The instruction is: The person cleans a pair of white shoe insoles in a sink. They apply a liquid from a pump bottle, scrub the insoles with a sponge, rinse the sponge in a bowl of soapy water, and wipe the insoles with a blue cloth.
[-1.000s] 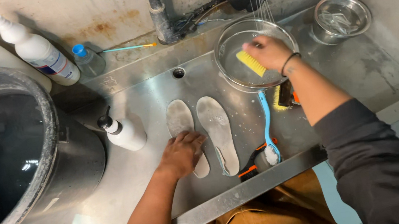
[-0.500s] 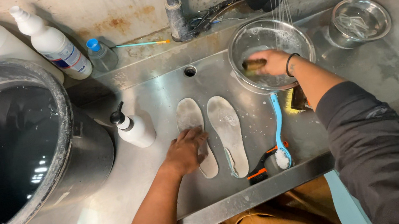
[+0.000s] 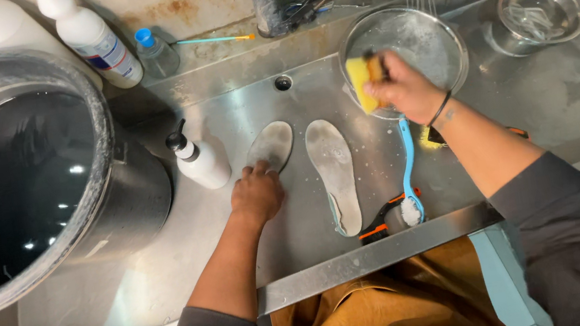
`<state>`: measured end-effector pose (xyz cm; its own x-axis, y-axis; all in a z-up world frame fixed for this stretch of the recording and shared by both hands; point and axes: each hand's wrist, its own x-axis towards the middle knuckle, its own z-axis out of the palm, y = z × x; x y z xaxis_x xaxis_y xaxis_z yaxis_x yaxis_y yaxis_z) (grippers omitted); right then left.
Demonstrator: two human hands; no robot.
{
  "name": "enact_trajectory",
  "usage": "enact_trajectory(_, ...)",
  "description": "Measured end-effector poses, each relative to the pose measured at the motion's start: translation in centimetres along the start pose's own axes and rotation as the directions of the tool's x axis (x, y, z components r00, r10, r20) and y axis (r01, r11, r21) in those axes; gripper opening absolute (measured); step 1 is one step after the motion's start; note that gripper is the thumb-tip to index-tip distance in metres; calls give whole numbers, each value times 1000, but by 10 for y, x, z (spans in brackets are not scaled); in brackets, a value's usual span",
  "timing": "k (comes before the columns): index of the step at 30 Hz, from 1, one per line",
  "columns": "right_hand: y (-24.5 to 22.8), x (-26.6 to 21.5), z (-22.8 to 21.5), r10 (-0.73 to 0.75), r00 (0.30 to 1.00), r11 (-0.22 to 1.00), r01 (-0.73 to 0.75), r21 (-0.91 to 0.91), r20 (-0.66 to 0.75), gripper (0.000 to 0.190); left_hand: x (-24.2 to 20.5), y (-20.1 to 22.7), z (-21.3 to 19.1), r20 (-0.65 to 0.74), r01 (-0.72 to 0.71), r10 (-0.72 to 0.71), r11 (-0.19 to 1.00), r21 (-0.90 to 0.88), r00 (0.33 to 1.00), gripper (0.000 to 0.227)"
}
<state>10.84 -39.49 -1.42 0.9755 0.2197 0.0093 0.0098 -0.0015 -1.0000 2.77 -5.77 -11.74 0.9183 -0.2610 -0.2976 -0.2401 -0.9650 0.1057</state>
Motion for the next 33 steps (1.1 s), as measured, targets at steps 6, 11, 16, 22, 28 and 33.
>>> enact_trajectory(6, 55, -52, 42, 281, 944, 957, -261, -128, 174, 55, -10, 7, -19, 25, 84, -81, 978, -190, 996, 41)
enact_trajectory(11, 36, -62, 39, 425, 905, 740, -363, -566, -26, 71, -28, 27, -34, 111, 187, -168, 965, -186, 979, 50)
enact_trajectory(16, 2, -67, 27, 496, 865, 614, -412, -673, -77, 61, -54, 78, -81, 126, 101, -93, 993, -59, 988, 61)
enact_trajectory(22, -2, -67, 8, 727, 684, 295, -237, -926, 56, 66, -53, 137, -88, 332, -137, 142, 990, -38, 933, 47)
enact_trajectory(28, -19, -69, 15, 611, 790, 113, -135, -984, -39, 50, -32, 89, -48, 221, 37, -88, 973, 227, 971, 34)
enact_trajectory(33, -64, -77, 68, 640, 768, 395, -349, -850, -18, 57, -61, 94, -88, 160, -167, 164, 986, 8, 973, 52)
